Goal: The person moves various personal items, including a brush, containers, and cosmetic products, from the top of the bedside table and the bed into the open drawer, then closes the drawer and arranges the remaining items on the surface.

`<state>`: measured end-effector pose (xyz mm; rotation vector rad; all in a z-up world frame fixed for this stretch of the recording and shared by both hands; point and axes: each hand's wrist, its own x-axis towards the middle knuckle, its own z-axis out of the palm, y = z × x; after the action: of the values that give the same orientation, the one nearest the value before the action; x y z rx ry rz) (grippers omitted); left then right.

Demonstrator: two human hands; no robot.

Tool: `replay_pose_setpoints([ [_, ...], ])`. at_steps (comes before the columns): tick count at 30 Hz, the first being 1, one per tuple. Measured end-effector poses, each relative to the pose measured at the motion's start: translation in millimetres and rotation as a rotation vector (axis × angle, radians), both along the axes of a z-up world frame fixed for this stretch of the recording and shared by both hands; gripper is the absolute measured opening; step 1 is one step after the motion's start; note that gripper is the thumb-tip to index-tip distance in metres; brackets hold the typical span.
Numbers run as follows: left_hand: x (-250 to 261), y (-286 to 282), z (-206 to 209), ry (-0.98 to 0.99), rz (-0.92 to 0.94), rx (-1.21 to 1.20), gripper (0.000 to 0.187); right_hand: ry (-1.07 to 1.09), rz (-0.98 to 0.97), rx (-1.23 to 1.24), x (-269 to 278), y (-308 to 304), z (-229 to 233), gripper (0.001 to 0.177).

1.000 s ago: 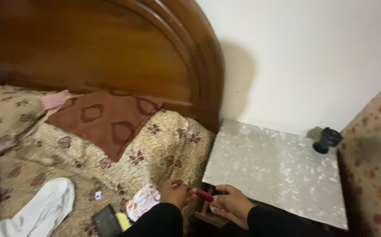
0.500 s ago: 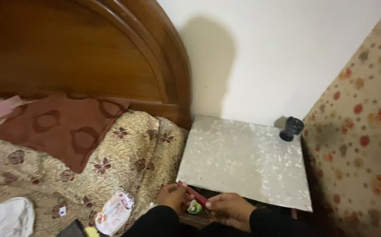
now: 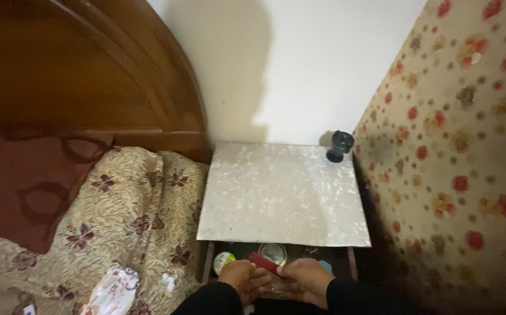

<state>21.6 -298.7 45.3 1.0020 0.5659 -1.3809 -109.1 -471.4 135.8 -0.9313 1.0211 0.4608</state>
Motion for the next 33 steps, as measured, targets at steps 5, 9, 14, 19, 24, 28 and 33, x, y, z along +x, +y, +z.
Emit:
replay_pose_setpoints([
  [5, -3, -16, -7, -0.056, -0.082, 0.195, 0.023, 0.097, 0.045, -0.153, -26, -20, -37, 0.025],
  [9, 6, -20, -21, -0.05, -0.109, 0.146, 0.025, 0.146, -0.041, -0.145, -37, -34, -60, 0.02],
  [14, 15, -25, -8, -0.102, -0.133, 0.208, 0.024, 0.124, -0.024, -0.135, -44, -48, -88, 0.024],
  [19, 19, -32, -12, -0.189, -0.11, 0.261, 0.026, 0.087, -0.053, -0.178, -39, -40, -72, 0.025],
  [24, 33, -28, -64, -0.132, -0.096, 0.113, 0.028, 0.072, -0.015, -0.222, -32, -35, -66, 0.025],
  [28, 40, -14, -101, -0.864, -0.819, -0.111, 0.026, 0.071, 0.002, -0.261, -35, -34, -84, 0.027],
  [33, 31, -16, -93, -0.121, 0.002, 0.132, 0.019, 0.13, -0.085, -0.215, -37, -41, -107, 0.024],
])
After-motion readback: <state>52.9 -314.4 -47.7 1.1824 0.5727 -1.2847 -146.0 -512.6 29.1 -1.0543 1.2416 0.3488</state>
